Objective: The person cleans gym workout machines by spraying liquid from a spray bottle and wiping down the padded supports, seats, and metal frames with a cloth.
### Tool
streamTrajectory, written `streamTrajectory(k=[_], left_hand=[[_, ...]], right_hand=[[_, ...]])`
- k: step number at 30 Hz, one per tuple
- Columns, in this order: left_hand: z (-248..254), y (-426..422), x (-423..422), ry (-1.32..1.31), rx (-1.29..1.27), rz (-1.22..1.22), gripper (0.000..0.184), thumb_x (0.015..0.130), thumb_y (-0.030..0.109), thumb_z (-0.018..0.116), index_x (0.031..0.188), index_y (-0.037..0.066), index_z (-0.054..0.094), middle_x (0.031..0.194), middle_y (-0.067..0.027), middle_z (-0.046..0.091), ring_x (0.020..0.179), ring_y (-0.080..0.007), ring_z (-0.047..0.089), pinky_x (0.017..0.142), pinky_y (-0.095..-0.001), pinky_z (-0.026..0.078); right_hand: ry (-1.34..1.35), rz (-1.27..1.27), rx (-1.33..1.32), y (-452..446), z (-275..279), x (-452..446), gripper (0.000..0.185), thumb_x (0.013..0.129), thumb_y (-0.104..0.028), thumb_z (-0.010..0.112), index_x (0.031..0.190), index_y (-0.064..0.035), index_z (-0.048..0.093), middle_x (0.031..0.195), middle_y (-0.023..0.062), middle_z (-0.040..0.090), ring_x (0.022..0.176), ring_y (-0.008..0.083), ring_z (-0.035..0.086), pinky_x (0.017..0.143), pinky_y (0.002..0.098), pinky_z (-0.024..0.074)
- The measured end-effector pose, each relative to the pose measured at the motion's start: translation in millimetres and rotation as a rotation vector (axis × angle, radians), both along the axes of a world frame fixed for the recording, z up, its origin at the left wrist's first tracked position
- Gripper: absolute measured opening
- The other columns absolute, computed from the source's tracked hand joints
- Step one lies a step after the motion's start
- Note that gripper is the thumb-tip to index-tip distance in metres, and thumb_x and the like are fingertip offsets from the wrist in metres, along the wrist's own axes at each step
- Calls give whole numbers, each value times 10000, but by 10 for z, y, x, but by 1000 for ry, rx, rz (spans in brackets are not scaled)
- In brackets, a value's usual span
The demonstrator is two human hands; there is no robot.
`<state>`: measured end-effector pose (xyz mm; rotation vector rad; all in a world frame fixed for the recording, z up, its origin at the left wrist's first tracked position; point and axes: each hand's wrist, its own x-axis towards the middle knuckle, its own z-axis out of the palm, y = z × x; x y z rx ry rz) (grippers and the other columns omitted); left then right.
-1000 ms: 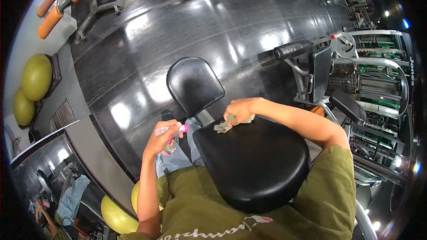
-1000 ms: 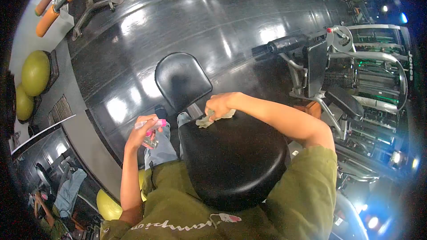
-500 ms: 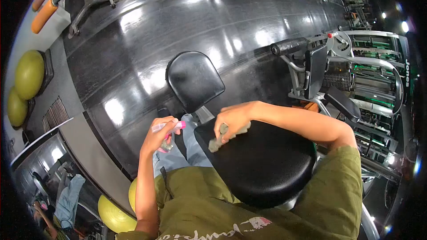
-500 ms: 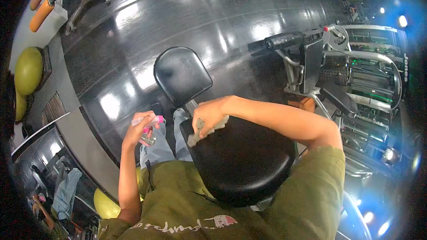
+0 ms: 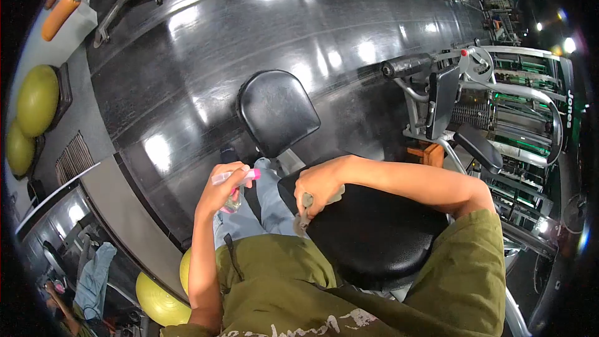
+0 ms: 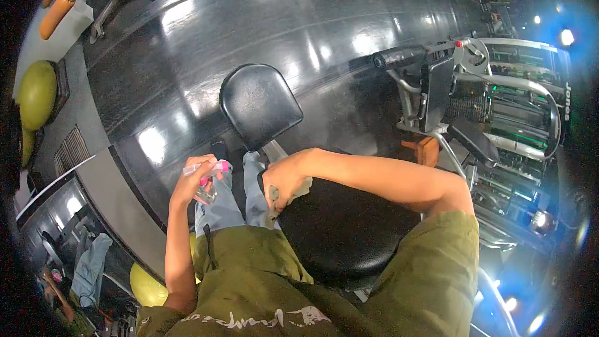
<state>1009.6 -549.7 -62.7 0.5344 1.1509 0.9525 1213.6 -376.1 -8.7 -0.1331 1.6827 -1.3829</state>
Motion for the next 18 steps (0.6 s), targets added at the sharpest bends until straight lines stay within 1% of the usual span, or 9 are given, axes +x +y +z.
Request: streamTrajectory(k=[2, 4, 7, 10, 12, 14, 15, 16, 18], left_hand=[[-43, -7, 3, -15, 7, -1, 349, 971, 292, 552, 874, -14, 690, 770, -56, 652, 506, -91, 500, 474, -244, 397], [-64, -25, 20, -30, 8, 5, 347, 971, 290, 556, 872, -15, 689, 773, -57, 652, 508, -92, 500, 474, -245, 398], [-96, -54, 35, -55, -14, 23, 339, 974, 282, 563, 875, -17, 688, 779, -63, 656, 512, -94, 503, 474, -245, 400], [-158, -80, 40, -49, -42, 17, 337, 977, 283, 569, 887, -19, 689, 786, -69, 662, 506, -93, 503, 472, -241, 401], [-191, -103, 48, -47, -42, 24, 339, 979, 288, 572, 896, -19, 691, 790, -72, 665, 501, -92, 507, 470, -238, 402], [-196, -93, 57, -47, -61, 28, 338, 980, 288, 572, 897, -18, 691, 790, -72, 666, 498, -92, 507, 468, -237, 402], [-192, -73, 63, -46, -80, 32, 338, 981, 288, 573, 898, -17, 692, 791, -72, 666, 496, -92, 508, 467, -236, 402], [-160, -33, 79, -48, -78, 29, 338, 981, 288, 573, 898, -17, 692, 791, -72, 666, 496, -92, 508, 467, -236, 402], [-79, 53, 111, 28, -93, 9, 430, 958, 380, 542, 745, 18, 639, 713, -59, 644, 517, -106, 542, 468, -257, 420]], right_hand=[[-84, -1, 6, -26, -219, 17, 352, 780, -371, 752, 1045, -140, 776, 968, 90, 760, 881, 268, 709, 797, 400, 536], [-137, 84, 112, 42, -389, -82, 335, 804, -338, 741, 1066, -130, 766, 1014, 101, 748, 947, 273, 699, 821, 404, 529], [-5, 11, 303, 31, -1128, 131, 363, 796, -370, 748, 1100, -172, 757, 1023, 119, 746, 979, 319, 695, 864, 442, 528], [-17, -31, 330, 54, -1286, 166, 367, 791, -376, 752, 1103, -182, 760, 1020, 112, 748, 971, 319, 695, 862, 428, 529], [-63, -34, 298, 81, -1205, 163, 367, 789, -378, 754, 1102, -187, 763, 1012, 106, 751, 960, 307, 699, 854, 413, 531], [-193, -8, 150, 183, -788, 87, 357, 786, -374, 754, 1086, -182, 773, 984, 96, 757, 918, 267, 706, 823, 380, 533], [-227, -1, 79, 222, -643, 88, 426, 742, -414, 778, 1102, -187, 769, 992, 104, 756, 936, 275, 698, 822, 405, 527], [-269, -11, 53, 259, -475, 106, 420, 744, -408, 774, 1100, -186, 770, 993, 105, 757, 923, 272, 700, 825, 398, 529], [-252, 0, 55, 346, -296, 178, 406, 750, -391, 766, 1101, -187, 771, 1008, 105, 758, 926, 272, 705, 828, 395, 532]])
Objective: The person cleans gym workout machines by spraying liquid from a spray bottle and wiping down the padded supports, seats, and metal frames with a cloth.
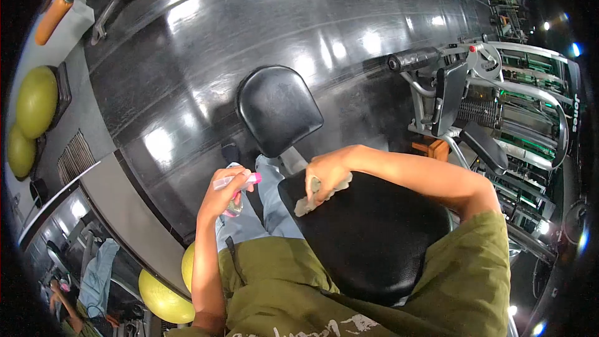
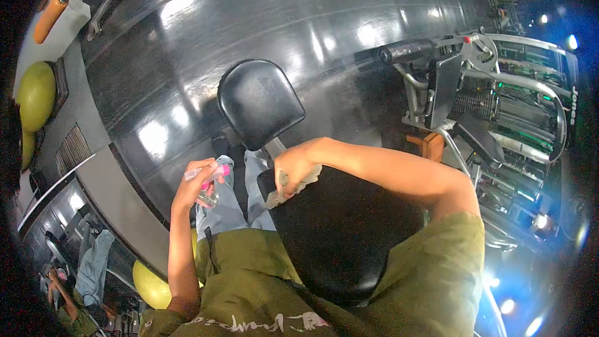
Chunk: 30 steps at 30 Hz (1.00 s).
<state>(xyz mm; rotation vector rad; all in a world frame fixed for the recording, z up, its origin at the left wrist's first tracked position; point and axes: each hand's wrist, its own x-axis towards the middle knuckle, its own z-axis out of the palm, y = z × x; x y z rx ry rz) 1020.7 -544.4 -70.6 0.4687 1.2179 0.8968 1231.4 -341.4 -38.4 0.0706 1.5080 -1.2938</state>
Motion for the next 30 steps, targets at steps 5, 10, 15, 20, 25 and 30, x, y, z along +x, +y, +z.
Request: streamTrajectory(k=[5, 10, 15, 20, 25, 30], left_hand=[[-75, 77, 115, -81, 35, -16, 342, 989, 292, 569, 873, -9, 685, 777, -54, 655, 513, -79, 505, 469, -236, 396], [26, 184, 272, 0, 36, -73, 414, 989, 340, 548, 804, -6, 681, 737, -76, 654, 533, -102, 527, 451, -251, 405], [-35, 192, 341, -50, 20, -47, 366, 992, 306, 566, 812, 4, 668, 758, -32, 635, 516, -69, 490, 476, -236, 394], [-10, 237, 403, -36, -4, -61, 352, 994, 297, 562, 832, 6, 677, 746, -32, 626, 538, -65, 501, 480, -233, 399], [48, 253, 436, -35, 15, -70, 343, 990, 295, 567, 872, -2, 693, 761, -47, 642, 541, -77, 516, 478, -237, 414], [63, 255, 405, -14, -1, -80, 332, 987, 278, 569, 889, -12, 696, 776, -67, 660, 539, -85, 528, 466, -240, 415]], right_hand=[[57, -72, 190, 164, -456, 395, 406, 759, -376, 763, 1105, -165, 767, 1020, 115, 756, 967, 293, 708, 865, 401, 538], [87, -102, 354, 198, -741, 459, 390, 779, -378, 756, 1109, -170, 765, 1061, 142, 744, 1034, 328, 688, 909, 423, 533], [129, -126, 64, 259, -203, 482, 365, 796, -386, 751, 1095, -175, 773, 1078, 101, 748, 993, 307, 693, 872, 407, 527], [95, -152, 236, 483, 51, 745, 354, 780, -355, 750, 1093, -190, 772, 1038, 111, 751, 990, 301, 697, 852, 410, 541], [241, -161, 511, 497, -895, 1045, 383, 757, -378, 755, 1098, -205, 767, 1033, 135, 745, 1004, 342, 689, 890, 423, 544], [96, -226, 386, 614, -736, 1071, 379, 754, -366, 749, 1100, -213, 773, 1046, 134, 747, 972, 319, 700, 859, 406, 546]])
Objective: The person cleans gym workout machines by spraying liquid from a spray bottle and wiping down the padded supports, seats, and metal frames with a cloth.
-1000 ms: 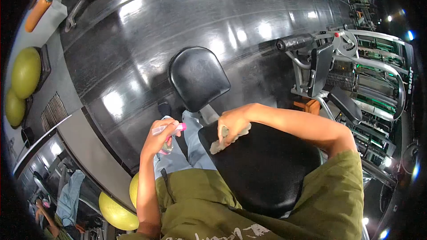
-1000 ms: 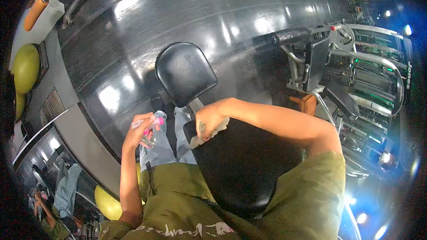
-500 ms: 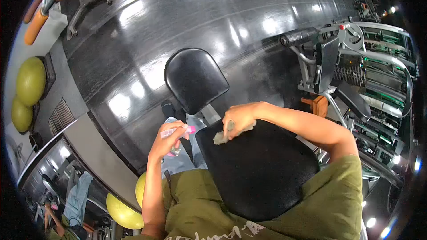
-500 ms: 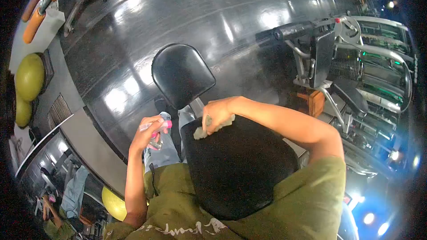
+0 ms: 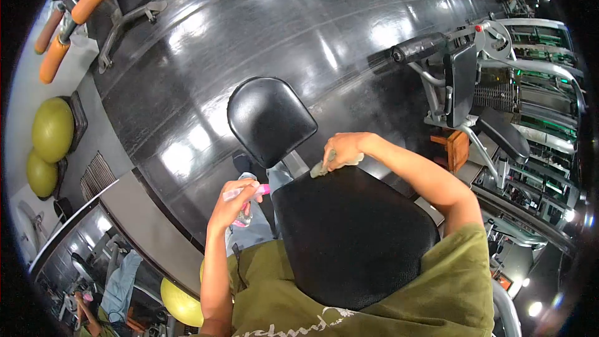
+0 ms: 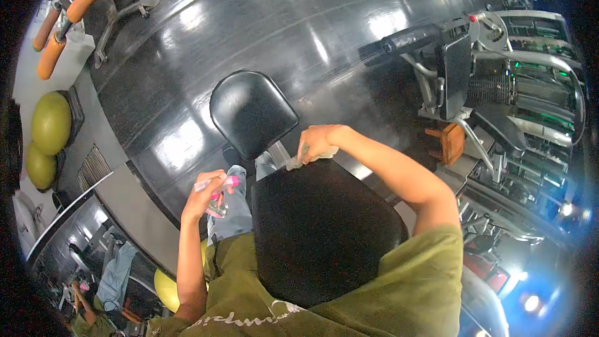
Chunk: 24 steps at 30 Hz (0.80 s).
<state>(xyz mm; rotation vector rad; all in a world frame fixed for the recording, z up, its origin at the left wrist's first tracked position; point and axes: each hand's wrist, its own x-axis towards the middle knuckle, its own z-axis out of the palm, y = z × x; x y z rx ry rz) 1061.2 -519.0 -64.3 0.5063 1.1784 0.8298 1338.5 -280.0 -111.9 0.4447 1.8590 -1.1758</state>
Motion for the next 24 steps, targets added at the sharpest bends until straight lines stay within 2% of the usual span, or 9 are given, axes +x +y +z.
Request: streamTrajectory(k=[1, 5, 8, 12, 13, 15, 20, 22, 24], left_hand=[[-13, 3, 1, 6, -5, 2, 329, 987, 273, 568, 891, -15, 695, 779, -72, 665, 539, -86, 531, 463, -240, 414], [-26, 24, 30, 5, -13, -8, 327, 987, 268, 568, 891, -18, 695, 777, -77, 670, 536, -87, 533, 463, -238, 414], [-22, 44, 71, -16, -13, -16, 325, 986, 267, 570, 883, -14, 694, 768, -69, 668, 535, -87, 531, 467, -240, 414], [80, 76, 104, 33, -25, -77, 334, 990, 280, 568, 868, -4, 695, 761, -53, 664, 532, -89, 524, 474, -248, 409], [93, 84, 102, 40, -41, -83, 342, 992, 287, 565, 863, -2, 695, 760, -49, 662, 531, -90, 520, 477, -251, 407], [69, 89, 106, 41, -44, -77, 351, 994, 294, 563, 861, -2, 697, 759, -49, 660, 532, -91, 518, 479, -251, 407], [97, 133, 91, 33, -57, -72, 366, 994, 307, 562, 861, -5, 702, 765, -50, 657, 536, -92, 513, 486, -251, 411], [86, 122, 78, 19, -30, -46, 372, 994, 310, 559, 857, -5, 703, 777, -50, 655, 540, -92, 516, 488, -249, 414], [66, 89, 64, 21, -22, -42, 369, 994, 308, 557, 865, -6, 702, 781, -50, 654, 541, -93, 517, 488, -247, 413]], right_hand=[[-31, -7, -89, 55, 298, -85, 362, 769, -370, 744, 1048, -143, 782, 1069, 116, 731, 1016, 320, 673, 888, 396, 523], [-33, -25, -95, 141, 633, 20, 336, 765, -335, 727, 1044, -155, 784, 1041, 128, 734, 990, 330, 678, 880, 398, 527], [13, -78, 88, 137, 132, 283, 379, 753, -347, 709, 1096, -199, 775, 986, 157, 748, 928, 312, 711, 851, 397, 555], [95, -169, 320, -30, -553, 541, 383, 768, -374, 698, 1108, -212, 769, 974, 161, 747, 943, 366, 705, 891, 421, 556], [-34, -214, 262, -23, -627, 518, 383, 781, -413, 690, 1098, -215, 772, 1029, 170, 738, 1001, 371, 689, 931, 429, 538], [0, -167, 241, 17, -669, 501, 397, 782, -431, 688, 1099, -208, 772, 1051, 174, 734, 1019, 367, 684, 940, 426, 533], [41, -90, 14, -81, 37, -56, 424, 762, -432, 706, 1101, -185, 769, 1070, 184, 728, 1034, 359, 680, 935, 429, 529], [161, 14, -124, -157, 158, -256, 374, 766, -366, 698, 1057, -144, 777, 996, 110, 752, 966, 310, 703, 859, 397, 549], [92, 72, -113, -162, 129, -400, 365, 751, -352, 702, 1048, -156, 783, 940, 104, 756, 933, 293, 713, 836, 398, 561]])
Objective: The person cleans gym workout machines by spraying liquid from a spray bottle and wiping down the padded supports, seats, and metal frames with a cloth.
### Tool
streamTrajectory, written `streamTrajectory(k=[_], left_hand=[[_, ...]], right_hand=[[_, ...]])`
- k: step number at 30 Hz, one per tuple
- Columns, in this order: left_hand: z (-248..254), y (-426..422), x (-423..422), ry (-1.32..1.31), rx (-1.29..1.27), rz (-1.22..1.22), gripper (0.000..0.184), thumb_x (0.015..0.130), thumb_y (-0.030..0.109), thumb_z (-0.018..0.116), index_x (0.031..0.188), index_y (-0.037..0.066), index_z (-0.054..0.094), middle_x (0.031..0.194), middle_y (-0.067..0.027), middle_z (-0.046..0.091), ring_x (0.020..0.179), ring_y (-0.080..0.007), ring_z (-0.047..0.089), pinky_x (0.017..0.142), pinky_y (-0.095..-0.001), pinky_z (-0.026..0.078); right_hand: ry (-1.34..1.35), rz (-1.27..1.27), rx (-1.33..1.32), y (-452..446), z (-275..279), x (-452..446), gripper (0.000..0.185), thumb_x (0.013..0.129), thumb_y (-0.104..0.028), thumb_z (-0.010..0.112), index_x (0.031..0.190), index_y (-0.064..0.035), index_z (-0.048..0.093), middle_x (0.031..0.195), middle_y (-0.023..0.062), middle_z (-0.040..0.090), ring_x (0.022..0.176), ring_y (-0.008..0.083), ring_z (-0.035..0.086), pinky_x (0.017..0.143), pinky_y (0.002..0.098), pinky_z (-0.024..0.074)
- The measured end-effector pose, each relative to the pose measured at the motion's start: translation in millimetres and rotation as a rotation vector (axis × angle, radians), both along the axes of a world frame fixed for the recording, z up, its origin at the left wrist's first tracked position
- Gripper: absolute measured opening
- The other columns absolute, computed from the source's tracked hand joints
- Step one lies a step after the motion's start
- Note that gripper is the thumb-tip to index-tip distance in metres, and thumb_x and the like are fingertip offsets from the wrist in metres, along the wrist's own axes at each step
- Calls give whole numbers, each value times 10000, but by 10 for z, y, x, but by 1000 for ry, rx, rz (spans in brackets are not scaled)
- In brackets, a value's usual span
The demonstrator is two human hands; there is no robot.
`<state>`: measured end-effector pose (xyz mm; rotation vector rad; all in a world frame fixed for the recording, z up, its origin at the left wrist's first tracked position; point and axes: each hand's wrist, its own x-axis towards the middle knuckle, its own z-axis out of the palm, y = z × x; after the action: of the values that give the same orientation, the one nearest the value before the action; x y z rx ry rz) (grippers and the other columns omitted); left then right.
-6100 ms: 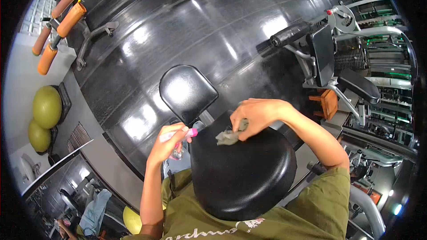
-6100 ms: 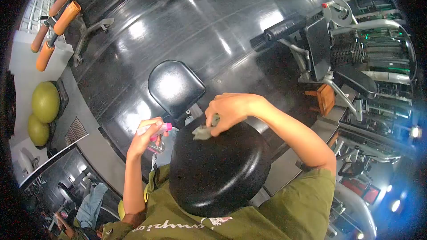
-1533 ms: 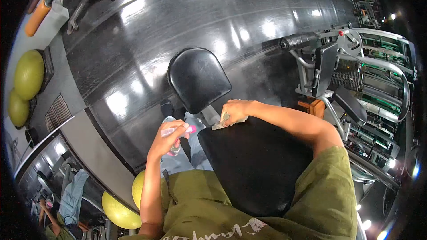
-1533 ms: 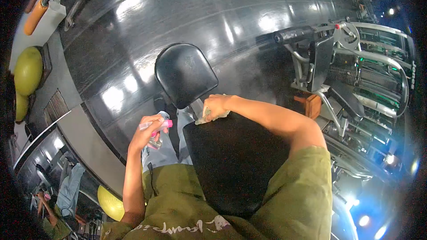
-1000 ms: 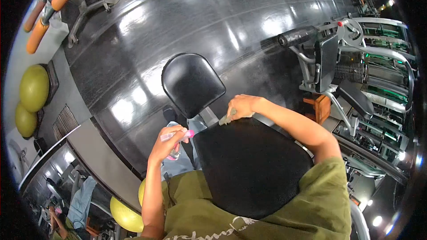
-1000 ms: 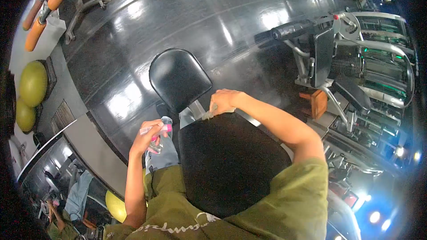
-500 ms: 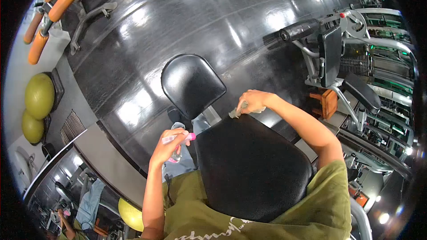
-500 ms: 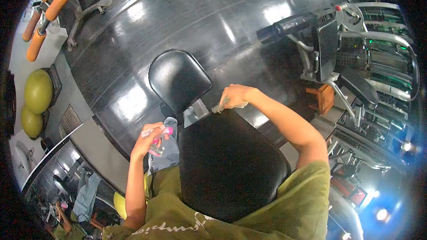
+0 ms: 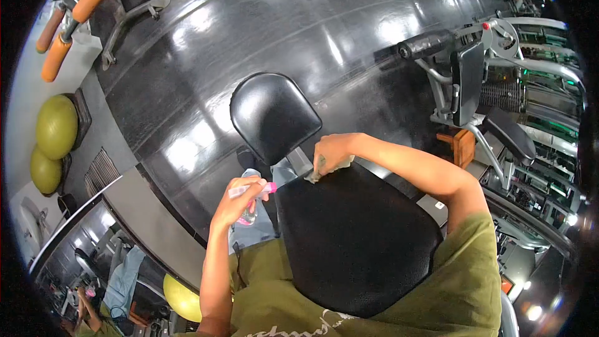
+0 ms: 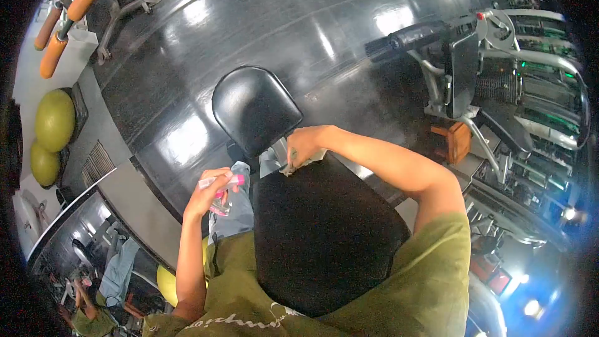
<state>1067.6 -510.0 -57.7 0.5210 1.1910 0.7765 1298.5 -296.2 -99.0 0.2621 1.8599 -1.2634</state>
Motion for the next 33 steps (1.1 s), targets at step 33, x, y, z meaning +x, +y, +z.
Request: streamTrajectory(k=[33], left_hand=[[-64, -654, -653, -62, 102, 301, 393, 979, 353, 569, 821, 10, 677, 757, -58, 662, 512, -104, 513, 472, -252, 407]], right_hand=[[-342, 175, 90, -802, -404, -894, 466, 730, -356, 753, 1182, -244, 739, 1171, 110, 715, 1074, 297, 669, 903, 408, 529]])
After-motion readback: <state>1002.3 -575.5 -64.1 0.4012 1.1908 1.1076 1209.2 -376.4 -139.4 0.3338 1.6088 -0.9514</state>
